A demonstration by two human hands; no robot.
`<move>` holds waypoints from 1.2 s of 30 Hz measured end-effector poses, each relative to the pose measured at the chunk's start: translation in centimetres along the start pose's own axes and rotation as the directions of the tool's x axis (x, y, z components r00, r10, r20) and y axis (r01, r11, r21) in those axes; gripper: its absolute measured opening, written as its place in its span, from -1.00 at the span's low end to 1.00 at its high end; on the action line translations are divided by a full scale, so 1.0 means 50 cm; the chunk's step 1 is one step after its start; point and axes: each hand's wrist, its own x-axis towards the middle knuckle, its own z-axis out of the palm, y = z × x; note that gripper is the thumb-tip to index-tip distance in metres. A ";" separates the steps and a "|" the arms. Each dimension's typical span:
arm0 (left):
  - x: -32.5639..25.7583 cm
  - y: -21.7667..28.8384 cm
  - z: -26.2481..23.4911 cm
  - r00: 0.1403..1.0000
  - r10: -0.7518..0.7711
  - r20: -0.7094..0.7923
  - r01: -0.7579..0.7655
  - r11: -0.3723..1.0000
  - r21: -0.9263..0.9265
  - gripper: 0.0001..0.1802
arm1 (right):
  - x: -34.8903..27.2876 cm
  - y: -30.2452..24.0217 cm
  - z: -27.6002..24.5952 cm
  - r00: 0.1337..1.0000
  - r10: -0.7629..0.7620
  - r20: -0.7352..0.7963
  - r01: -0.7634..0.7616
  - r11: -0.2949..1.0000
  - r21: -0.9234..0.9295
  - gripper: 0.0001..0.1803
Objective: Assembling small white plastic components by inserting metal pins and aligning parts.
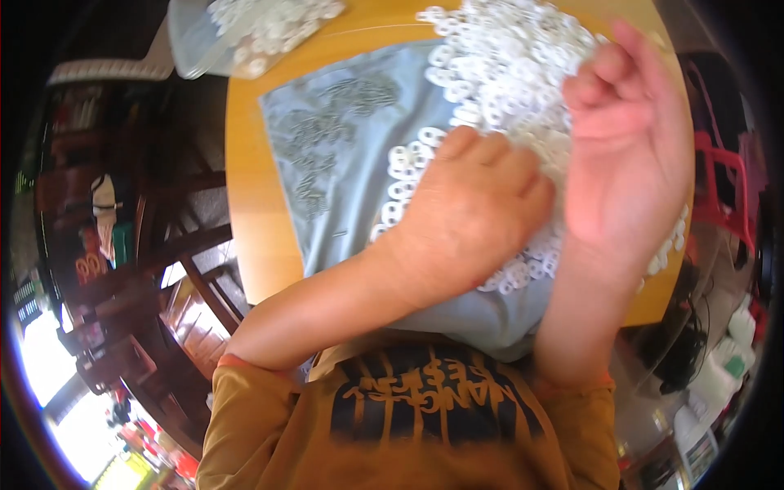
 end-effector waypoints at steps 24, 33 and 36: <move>-0.018 -0.025 -0.023 0.963 -0.268 0.014 0.193 0.657 -0.729 -0.75 | 0.009 0.001 -0.020 0.995 0.007 -0.102 -0.024 0.985 -0.173 -0.66; -0.008 -0.050 -0.063 0.910 -0.373 0.180 0.241 0.122 -0.963 -0.72 | 0.019 0.022 -0.006 0.967 -0.111 -0.228 0.051 0.965 -0.256 -0.73; 0.000 -0.041 -0.076 0.859 -0.395 0.326 0.287 -0.156 -0.945 -0.71 | 0.021 0.021 -0.003 0.971 -0.080 -0.227 0.025 0.971 -0.237 -0.73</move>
